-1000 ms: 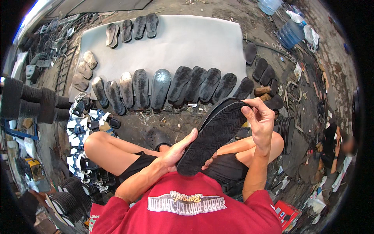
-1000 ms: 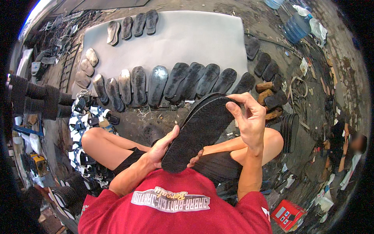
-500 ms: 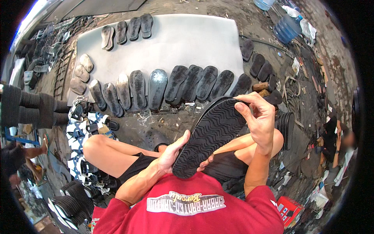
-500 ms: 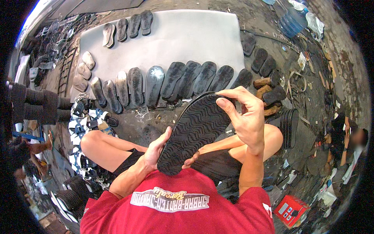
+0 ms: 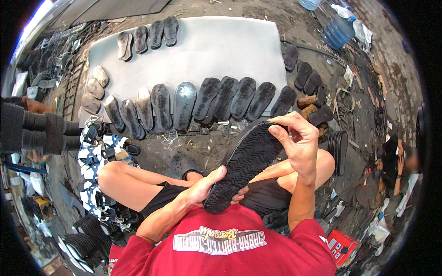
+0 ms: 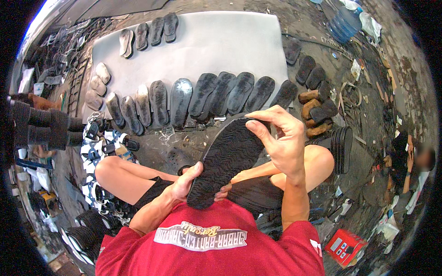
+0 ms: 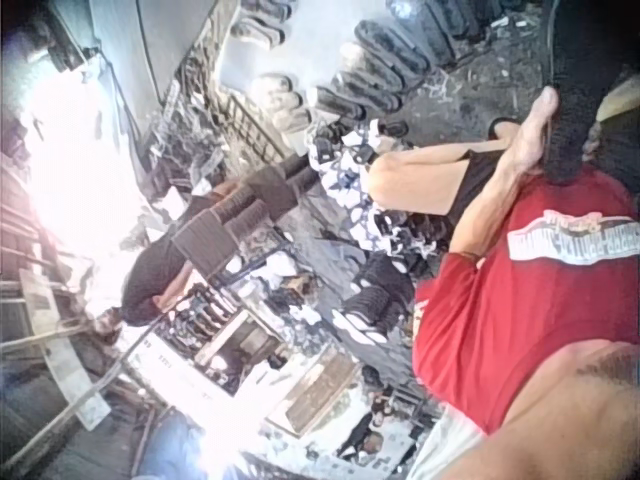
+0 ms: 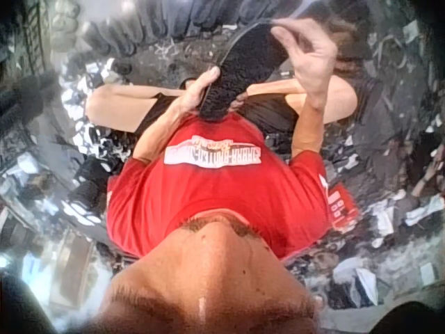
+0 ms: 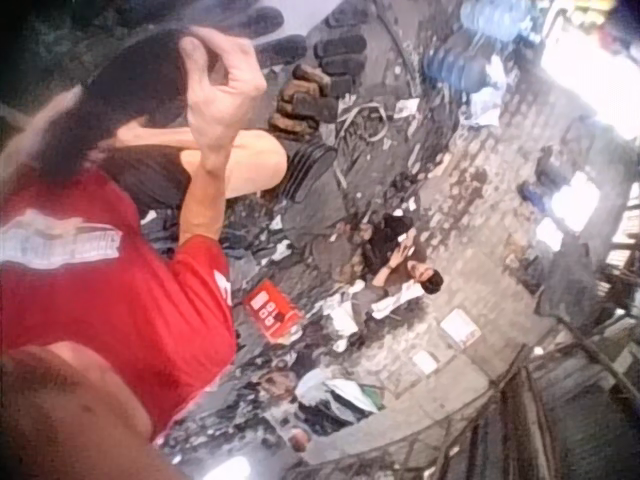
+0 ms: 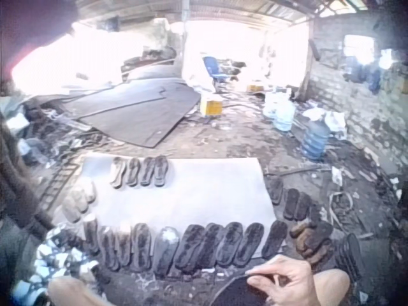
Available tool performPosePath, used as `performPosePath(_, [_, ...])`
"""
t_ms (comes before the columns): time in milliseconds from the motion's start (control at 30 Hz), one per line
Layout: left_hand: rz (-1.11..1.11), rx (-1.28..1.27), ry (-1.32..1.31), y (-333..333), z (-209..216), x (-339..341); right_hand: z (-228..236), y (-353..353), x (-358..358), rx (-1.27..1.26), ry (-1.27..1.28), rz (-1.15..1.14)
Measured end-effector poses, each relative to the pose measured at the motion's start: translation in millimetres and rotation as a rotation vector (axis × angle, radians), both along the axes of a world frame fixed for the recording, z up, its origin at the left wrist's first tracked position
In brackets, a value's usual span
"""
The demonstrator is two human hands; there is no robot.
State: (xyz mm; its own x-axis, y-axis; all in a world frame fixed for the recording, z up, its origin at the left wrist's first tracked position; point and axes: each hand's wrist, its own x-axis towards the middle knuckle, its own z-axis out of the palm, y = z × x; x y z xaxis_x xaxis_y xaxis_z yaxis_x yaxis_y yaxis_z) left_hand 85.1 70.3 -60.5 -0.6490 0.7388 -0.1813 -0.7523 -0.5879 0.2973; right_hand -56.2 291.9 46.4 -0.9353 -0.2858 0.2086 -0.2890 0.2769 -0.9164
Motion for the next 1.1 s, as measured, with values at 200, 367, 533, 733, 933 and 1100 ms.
performPosePath(200, [0.224,0.043,0.006,1,12,-26,-15,-23,14,-0.031,0.079,0.086])
performPosePath(367, [0.274,-0.081,-0.071,-3,27,-42,-13,-32,28,0.101,0.389,0.047])
performPosePath(533, [0.280,-0.041,-0.003,-7,34,-35,-2,-31,58,0.152,0.256,-0.056])
performPosePath(733, [0.283,0.094,0.050,-9,32,-34,2,-34,60,0.052,0.211,-0.073])
performPosePath(933, [0.313,-0.119,-0.036,-12,48,-29,10,-41,63,0.069,0.195,-0.094])
performPosePath(1100, [0.335,-0.067,0.049,-10,55,-33,8,-44,56,0.103,0.319,-0.049])
